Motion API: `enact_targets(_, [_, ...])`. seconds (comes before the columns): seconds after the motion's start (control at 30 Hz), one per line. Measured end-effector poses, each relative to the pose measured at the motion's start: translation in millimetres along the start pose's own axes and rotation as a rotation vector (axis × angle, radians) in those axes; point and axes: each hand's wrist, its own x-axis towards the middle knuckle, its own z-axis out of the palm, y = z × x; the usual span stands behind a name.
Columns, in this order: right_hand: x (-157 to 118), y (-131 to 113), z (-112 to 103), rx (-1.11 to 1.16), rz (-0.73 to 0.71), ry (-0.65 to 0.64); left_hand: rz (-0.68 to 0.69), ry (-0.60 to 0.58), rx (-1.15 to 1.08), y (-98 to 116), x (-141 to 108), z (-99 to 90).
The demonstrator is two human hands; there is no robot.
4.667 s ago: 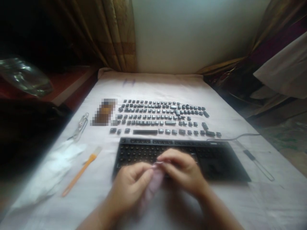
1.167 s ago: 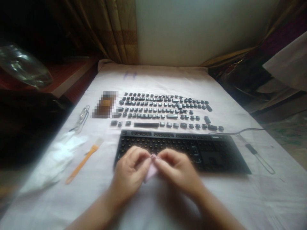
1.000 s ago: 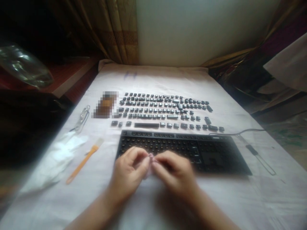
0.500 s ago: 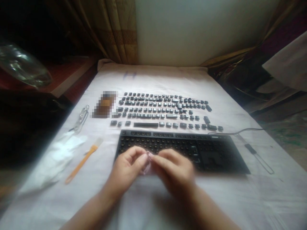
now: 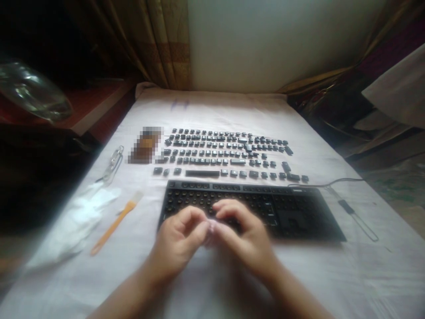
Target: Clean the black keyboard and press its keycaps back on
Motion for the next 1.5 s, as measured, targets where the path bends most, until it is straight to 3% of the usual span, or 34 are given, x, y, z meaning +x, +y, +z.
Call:
enact_targets(0.07, [-0.3,-1.4,0.4,0.081,0.131,-0.099,0.059,0.007,0.052,-2.2,-3.3,0.0])
enact_targets(0.13, [-1.3,-3.3,0.9,0.116,0.170,-0.185,0.121,0.042,0.094,-3.4,-5.8,-0.2])
enact_targets(0.37, [-3.6,2.0,5.2,-0.073,-0.157,-0.041,0.225,0.077,0.237,-0.5,-3.3,0.0])
enact_targets(0.47, [-2.3,7.1,5.6,-0.129,-0.265,-0.062,0.202,0.086,0.265,0.2,-0.1,1.5])
enact_targets(0.57, [-1.2,8.2,4.3,-0.130,-0.285,-0.072,0.139,0.094,0.230,-0.5,1.8,2.5])
enact_targets(0.8, [0.9,-2.0,-0.2,0.007,0.061,-0.141,0.107,0.110,0.181,-3.5,2.3,0.7])
enact_targets(1.03, [2.9,2.6,-1.8,0.167,0.437,-0.154,0.421,0.181,0.429,-5.0,4.7,-0.9])
enact_targets(1.27, [4.7,3.5,-2.8,0.257,0.458,-0.162,0.529,0.109,0.487,-3.8,6.9,-5.0])
enact_targets(1.4, [3.6,2.6,-1.9,0.311,0.531,-0.184,0.713,0.136,0.559,-6.6,5.8,-5.6])
enact_targets(1.5, [-0.8,8.4,-0.7,0.247,0.490,-0.127,0.783,0.145,0.610,-8.5,5.6,-6.0])
